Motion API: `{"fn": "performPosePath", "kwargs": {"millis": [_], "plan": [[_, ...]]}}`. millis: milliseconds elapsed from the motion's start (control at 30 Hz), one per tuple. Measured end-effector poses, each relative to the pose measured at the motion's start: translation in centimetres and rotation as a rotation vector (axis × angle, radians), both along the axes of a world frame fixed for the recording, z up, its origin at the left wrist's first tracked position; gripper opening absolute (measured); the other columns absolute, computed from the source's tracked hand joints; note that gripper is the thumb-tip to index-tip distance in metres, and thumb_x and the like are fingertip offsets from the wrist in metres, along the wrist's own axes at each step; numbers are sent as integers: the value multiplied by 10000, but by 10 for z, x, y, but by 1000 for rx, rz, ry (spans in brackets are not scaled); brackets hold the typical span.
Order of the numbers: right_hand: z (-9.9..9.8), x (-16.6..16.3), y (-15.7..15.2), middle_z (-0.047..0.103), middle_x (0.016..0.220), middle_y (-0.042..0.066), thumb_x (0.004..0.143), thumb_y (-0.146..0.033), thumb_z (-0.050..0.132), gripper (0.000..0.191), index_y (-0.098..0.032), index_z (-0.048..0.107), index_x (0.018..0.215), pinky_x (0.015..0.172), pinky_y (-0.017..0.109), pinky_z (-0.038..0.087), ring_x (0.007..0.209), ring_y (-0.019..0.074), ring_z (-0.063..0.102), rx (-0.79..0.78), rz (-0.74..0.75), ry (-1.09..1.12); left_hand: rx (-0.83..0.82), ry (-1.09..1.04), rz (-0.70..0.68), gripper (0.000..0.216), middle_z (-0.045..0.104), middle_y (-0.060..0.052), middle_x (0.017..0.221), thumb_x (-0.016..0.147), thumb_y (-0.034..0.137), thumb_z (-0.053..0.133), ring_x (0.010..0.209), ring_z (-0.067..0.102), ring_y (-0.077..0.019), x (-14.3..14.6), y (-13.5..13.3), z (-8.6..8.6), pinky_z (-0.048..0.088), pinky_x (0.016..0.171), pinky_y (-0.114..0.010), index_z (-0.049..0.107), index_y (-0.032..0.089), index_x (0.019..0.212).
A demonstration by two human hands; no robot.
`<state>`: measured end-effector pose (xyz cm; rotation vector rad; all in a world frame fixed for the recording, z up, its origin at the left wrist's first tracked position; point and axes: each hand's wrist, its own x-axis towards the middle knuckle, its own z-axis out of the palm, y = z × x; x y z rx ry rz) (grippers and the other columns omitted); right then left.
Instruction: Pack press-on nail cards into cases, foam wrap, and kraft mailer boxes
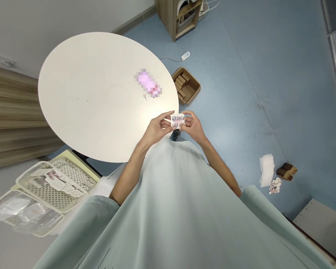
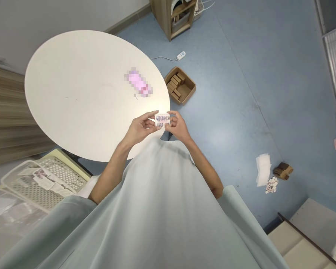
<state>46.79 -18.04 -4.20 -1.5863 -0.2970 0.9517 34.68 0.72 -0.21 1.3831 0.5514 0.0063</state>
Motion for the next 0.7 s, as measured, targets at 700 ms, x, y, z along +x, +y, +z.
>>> {"fn": "performPosePath", "kwargs": {"millis": [700], "plan": [[-33,-49,96,767,1068,22,885,-620,887,582,-293,687,1323,977,444,712,916,229,803,-12,740,45,173,354,824,427,809,-65,1085,848,476,900,849,747,-175,-146,-41,-22,614,803,-298,774,213,1159]]}}
